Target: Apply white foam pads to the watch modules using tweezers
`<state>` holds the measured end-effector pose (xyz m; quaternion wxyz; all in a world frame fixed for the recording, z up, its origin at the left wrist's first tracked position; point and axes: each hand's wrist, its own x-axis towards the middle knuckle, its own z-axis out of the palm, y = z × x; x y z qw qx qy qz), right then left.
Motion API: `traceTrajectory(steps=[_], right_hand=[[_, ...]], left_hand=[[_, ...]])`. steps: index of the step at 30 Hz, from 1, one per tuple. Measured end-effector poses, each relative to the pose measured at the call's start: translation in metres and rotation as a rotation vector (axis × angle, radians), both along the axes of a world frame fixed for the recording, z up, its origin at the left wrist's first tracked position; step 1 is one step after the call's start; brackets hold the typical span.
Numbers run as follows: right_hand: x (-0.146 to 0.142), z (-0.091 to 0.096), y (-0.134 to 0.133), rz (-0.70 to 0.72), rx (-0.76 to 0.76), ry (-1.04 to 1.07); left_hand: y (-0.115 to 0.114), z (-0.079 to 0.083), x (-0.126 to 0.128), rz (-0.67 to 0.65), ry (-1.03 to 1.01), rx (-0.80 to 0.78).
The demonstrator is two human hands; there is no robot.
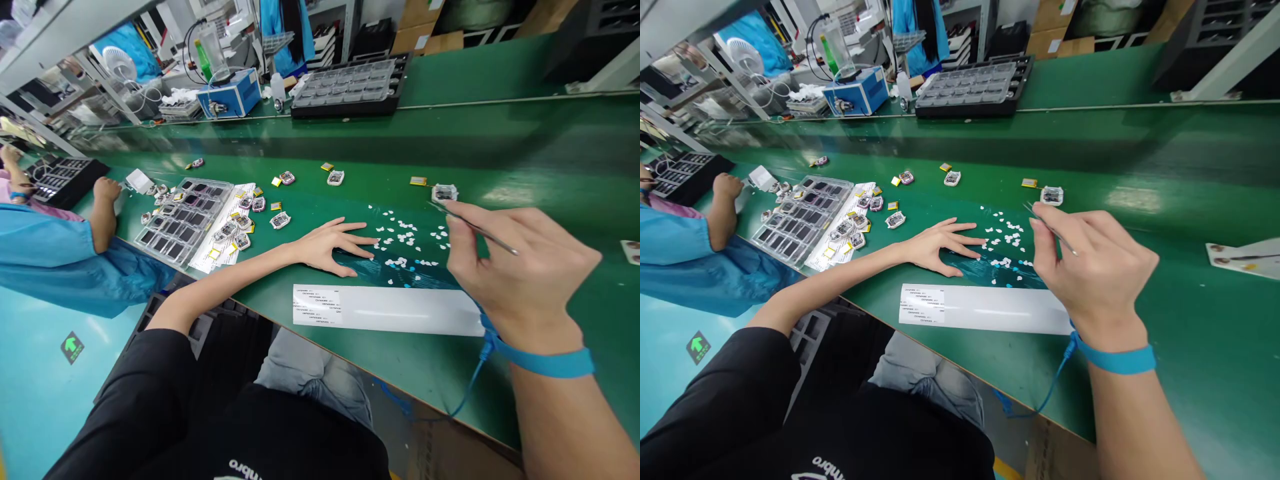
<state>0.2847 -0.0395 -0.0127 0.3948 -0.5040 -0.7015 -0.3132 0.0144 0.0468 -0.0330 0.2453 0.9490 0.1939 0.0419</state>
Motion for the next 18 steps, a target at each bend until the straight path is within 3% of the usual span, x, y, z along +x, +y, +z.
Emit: traceTrajectory(steps=[11,18], right_hand=[[-0.002,0.002,0.0,0.0,0.016,-0.005],[-0.002,0.002,0.0,0.003,0.07,-0.039]], left_hand=[[0.002,-0.01,0.004,0.046,-0.1,0.141],[0.017,-0.015,0.021,0.226,-0.103,0.276]])
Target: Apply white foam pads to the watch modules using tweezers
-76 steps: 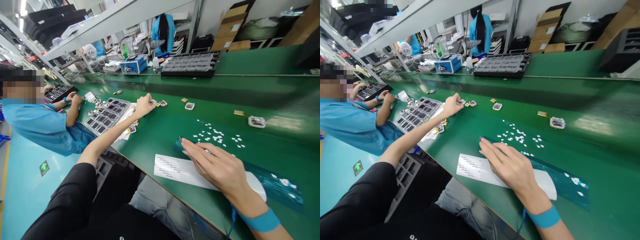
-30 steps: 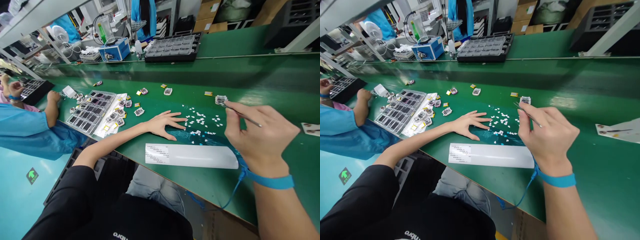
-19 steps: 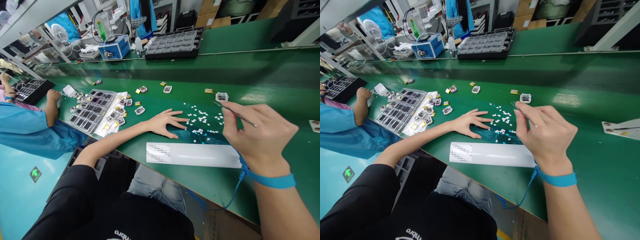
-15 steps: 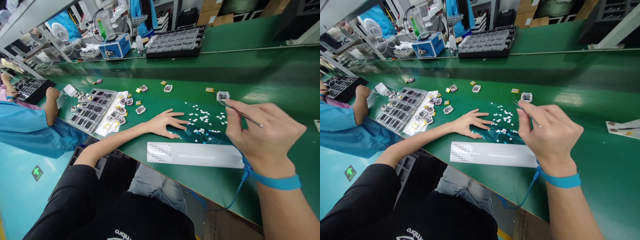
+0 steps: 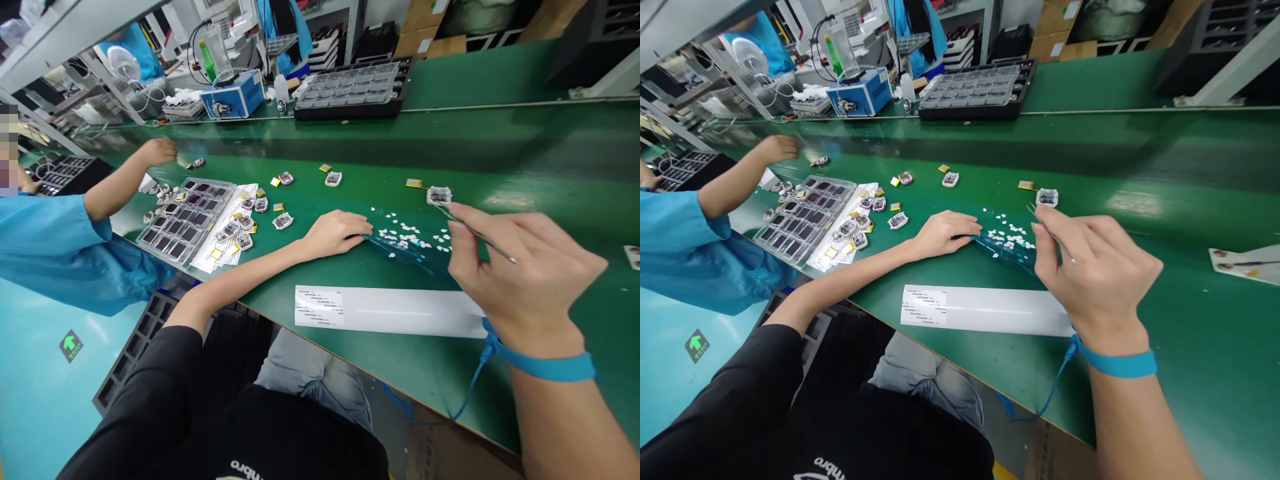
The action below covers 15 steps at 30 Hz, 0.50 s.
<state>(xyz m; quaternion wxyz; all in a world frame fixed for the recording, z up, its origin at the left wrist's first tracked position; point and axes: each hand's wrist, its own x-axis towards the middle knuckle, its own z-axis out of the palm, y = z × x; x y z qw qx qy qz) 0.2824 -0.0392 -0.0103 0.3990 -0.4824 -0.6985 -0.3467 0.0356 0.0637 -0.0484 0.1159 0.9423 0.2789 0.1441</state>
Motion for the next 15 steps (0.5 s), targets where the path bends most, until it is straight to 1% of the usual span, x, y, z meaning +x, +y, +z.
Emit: traceTrajectory(steps=[7,12,15], right_hand=[[0.001,0.003,0.001,-0.018,0.077,-0.025],[0.0,0.003,0.002,-0.005,0.108,-0.026],[-0.001,0.004,0.001,-0.012,0.103,-0.025]], left_hand=[[0.03,0.006,0.015,0.114,0.02,0.094],[0.042,0.009,0.019,0.148,0.07,0.138],[0.05,0.012,0.017,0.181,0.098,0.162]])
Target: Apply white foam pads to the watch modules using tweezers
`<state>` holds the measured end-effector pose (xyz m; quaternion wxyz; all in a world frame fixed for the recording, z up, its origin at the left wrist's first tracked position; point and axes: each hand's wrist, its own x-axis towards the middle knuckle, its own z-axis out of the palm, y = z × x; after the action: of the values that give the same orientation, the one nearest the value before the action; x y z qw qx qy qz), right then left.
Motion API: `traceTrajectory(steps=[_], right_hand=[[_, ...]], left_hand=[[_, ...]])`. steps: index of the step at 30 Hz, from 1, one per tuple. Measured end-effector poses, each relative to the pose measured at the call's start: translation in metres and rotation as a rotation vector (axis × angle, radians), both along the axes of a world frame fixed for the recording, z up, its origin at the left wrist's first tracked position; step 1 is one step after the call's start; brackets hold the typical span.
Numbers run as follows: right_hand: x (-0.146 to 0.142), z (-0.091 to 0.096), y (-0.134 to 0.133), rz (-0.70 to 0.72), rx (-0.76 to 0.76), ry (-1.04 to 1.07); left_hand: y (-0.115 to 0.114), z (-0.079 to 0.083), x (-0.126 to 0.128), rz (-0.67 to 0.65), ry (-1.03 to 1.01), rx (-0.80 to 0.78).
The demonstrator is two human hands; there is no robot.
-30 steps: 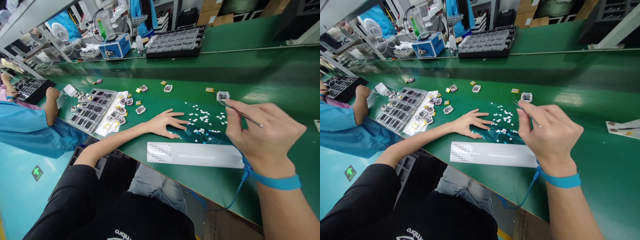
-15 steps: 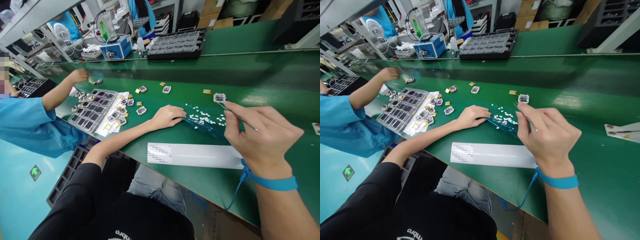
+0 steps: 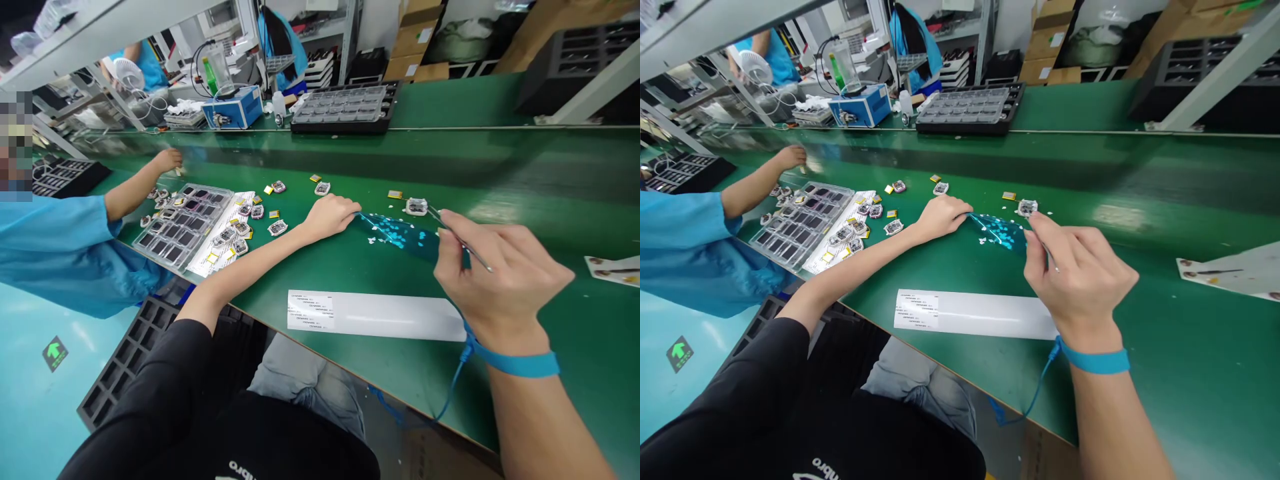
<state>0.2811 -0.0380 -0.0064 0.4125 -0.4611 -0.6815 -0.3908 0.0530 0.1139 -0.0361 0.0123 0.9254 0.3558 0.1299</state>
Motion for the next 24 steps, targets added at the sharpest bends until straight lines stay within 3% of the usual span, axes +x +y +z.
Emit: traceTrajectory(steps=[4,12,16,19,24], right_hand=[[-0.001,-0.001,-0.001,-0.019,-0.034,0.012],[0.0,-0.004,0.002,-0.034,-0.068,0.042],[0.0,-0.003,0.004,0.006,-0.033,0.051],[-0.001,-0.003,0.005,0.028,-0.01,0.052],[-0.001,-0.001,0.002,0.043,-0.022,0.027]], left_hand=[[0.011,0.013,-0.011,0.075,-0.017,0.04],[0.015,0.059,-0.037,0.128,-0.068,0.09],[0.02,0.078,-0.043,0.228,-0.115,0.121],[0.035,0.091,-0.043,0.292,-0.17,0.128],[0.082,0.108,-0.033,0.329,-0.28,0.185]])
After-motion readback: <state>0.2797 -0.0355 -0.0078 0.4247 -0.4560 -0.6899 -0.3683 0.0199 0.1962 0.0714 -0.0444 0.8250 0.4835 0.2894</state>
